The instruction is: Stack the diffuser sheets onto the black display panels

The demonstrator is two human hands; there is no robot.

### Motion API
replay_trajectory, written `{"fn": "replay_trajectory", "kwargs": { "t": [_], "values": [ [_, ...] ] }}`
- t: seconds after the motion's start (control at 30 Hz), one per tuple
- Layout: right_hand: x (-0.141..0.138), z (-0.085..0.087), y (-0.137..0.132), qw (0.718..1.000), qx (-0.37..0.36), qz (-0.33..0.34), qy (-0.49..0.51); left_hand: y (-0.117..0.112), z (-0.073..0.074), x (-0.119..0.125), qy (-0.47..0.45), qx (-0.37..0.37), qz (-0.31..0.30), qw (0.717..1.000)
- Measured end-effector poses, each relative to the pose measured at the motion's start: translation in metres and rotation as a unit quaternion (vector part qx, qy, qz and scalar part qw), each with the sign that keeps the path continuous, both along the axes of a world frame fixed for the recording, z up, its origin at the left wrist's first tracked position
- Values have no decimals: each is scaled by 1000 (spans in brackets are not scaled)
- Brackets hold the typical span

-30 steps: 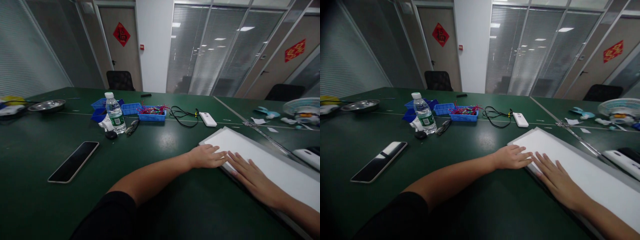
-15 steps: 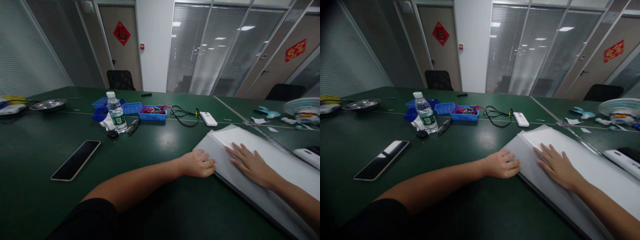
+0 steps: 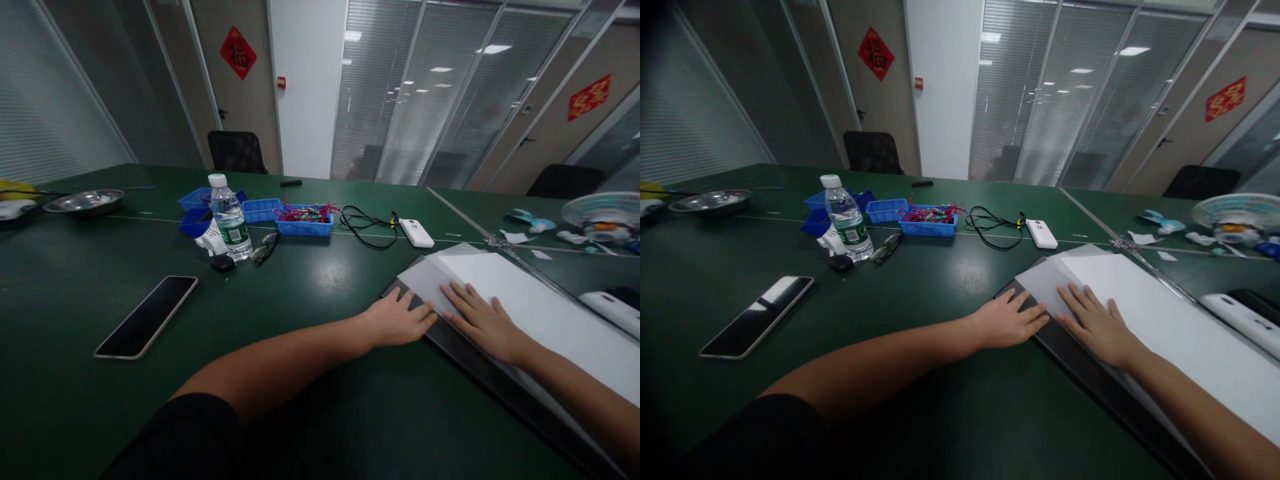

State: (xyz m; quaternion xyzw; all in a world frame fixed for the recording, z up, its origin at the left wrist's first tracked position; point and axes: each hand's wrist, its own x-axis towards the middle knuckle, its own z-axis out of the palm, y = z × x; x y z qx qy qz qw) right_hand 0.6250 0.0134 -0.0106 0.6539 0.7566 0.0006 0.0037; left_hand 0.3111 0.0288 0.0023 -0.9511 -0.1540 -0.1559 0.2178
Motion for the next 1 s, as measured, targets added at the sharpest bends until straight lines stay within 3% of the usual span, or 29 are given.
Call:
{"fn": "replay_trajectory", "kwargs": {
  "t": [0.13,0.27,0.43,0.57,0.77,0.9,1.0],
  "values": [
    [13,-3,16,1000,7,-24,-5,-9,-2,-6,14,-50,8,999],
    [26,-6,28,999,12,-29,-18,-32,-2,-29,14,-75,26,997],
    [38,-2,36,998,-9,-59,-10,-79,5,-89,25,-60,75,995],
    [43,3,37,999,-29,-43,-8,-112,9,-143,27,-48,111,992],
    [60,-1,38,998,-23,-57,-19,-148,1,-215,61,-64,209,974],
    [73,-1,40,1000,-4,-9,7,-174,-5,-246,74,-71,284,953],
    [74,3,39,1000,-6,-3,28,-190,-7,-256,66,-72,316,944]
  ]
}}
